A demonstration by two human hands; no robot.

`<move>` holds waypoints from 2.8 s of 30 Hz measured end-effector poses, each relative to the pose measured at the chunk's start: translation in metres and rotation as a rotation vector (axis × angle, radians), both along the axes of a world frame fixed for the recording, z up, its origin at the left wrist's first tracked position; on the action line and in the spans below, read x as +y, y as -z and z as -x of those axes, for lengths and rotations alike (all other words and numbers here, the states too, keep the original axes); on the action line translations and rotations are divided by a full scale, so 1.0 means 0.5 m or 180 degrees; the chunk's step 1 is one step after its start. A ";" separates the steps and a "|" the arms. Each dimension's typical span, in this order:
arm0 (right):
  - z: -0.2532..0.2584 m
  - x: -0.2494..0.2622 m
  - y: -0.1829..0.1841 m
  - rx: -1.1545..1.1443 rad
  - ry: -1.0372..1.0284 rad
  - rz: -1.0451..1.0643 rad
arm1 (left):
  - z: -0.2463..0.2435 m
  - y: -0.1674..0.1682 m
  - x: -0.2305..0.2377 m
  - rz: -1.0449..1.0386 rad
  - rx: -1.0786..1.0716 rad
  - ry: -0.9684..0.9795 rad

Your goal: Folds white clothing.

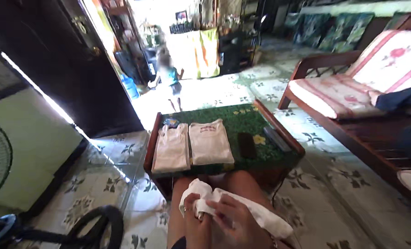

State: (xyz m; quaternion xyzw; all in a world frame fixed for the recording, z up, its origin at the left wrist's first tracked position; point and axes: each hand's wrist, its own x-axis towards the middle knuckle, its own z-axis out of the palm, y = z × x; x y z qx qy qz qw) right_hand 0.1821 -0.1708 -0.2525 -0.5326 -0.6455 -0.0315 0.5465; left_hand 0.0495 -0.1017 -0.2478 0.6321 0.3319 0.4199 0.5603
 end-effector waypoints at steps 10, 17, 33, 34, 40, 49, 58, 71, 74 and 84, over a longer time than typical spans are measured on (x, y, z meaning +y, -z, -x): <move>0.012 -0.008 0.012 -0.0071 0.0393 0.0094 | 0.012 -0.006 0.000 0.0646 -0.0263 0.0471; 0.014 -0.003 0.025 0.0088 0.0546 0.0062 | 0.016 -0.010 -0.005 0.0726 -0.0238 0.0508; -0.002 -0.007 0.021 -0.0209 0.0233 0.0222 | 0.016 0.015 -0.007 0.0541 -0.0326 0.0436; -0.003 -0.007 0.020 -0.0162 0.0198 0.0287 | 0.017 0.015 -0.006 0.0523 -0.0319 0.0450; -0.007 -0.012 0.015 0.0247 -0.0004 0.0589 | 0.018 0.016 -0.005 0.0544 -0.0346 0.0511; -0.007 -0.017 0.027 0.0815 -0.0155 0.0995 | 0.021 0.010 -0.002 0.0429 -0.0407 0.0666; -0.014 -0.014 0.042 0.0801 -0.0194 0.0865 | 0.021 0.020 -0.003 0.0206 -0.0332 0.0652; -0.006 -0.018 0.035 0.1189 -0.0387 0.1267 | 0.020 0.027 -0.011 -0.0124 -0.0125 0.0652; -0.008 -0.017 0.036 0.1354 -0.0552 0.1465 | 0.022 0.032 -0.009 -0.0249 -0.0009 0.0659; -0.008 -0.016 0.037 0.1356 -0.0589 0.1466 | 0.022 0.037 -0.008 -0.0415 0.0118 0.0710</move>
